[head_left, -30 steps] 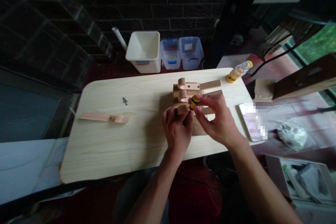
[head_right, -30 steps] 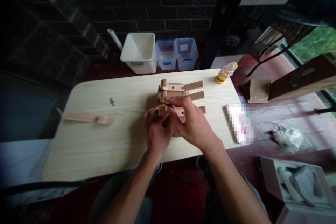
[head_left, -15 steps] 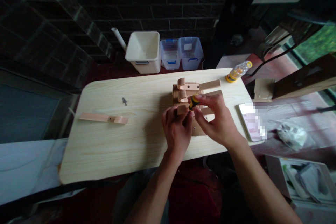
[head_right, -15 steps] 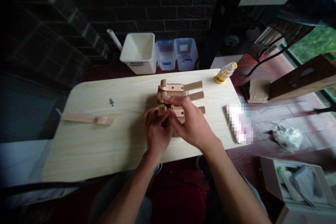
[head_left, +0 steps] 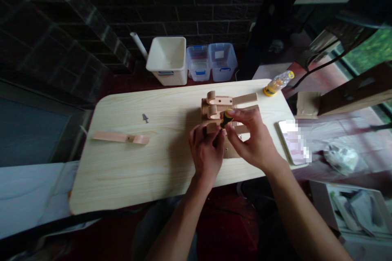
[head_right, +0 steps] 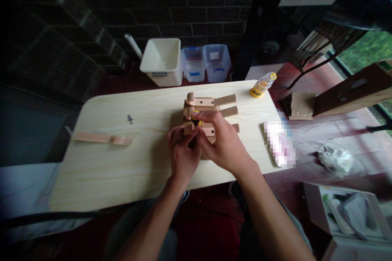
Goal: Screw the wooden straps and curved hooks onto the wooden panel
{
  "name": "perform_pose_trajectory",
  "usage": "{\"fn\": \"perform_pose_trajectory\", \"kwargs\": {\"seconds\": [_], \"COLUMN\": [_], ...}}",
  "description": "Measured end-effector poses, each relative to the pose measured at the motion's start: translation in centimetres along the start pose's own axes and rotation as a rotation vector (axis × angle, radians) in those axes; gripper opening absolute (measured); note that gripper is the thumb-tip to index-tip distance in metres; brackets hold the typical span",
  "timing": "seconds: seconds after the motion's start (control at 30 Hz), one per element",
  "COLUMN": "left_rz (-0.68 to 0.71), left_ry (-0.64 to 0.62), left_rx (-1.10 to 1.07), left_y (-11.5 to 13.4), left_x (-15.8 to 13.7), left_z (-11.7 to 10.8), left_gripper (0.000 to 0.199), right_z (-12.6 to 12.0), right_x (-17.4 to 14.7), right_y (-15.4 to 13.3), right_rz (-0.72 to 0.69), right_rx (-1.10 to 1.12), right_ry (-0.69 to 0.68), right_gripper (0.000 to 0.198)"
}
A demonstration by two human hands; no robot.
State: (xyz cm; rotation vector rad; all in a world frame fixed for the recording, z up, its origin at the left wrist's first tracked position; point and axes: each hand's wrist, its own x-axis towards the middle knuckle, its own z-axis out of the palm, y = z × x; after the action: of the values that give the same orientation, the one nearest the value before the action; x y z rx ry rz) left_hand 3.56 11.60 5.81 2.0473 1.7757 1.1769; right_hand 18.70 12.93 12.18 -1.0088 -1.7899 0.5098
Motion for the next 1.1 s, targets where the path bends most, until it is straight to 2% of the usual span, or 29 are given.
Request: {"fn": "perform_pose_trajectory", "kwargs": {"seconds": [0.8, 1.1], "left_rz": [0.008, 0.011], "left_ry": [0.010, 0.006], "left_rx": [0.001, 0.005], "left_y": [0.13, 0.11], "left_x": [0.09, 0.06], "left_z": [-0.07, -0.08], "left_gripper": [0.020, 0.020], "right_z": [0.11, 0.08], "right_x": [0.02, -0.16], "right_y": [0.19, 0.10], "right_rz": [0.037, 0.017], "right_rx": [0.038, 0.034], "right_ry": [-0.010, -0.025], "right_gripper": [0.038, 0.044]}}
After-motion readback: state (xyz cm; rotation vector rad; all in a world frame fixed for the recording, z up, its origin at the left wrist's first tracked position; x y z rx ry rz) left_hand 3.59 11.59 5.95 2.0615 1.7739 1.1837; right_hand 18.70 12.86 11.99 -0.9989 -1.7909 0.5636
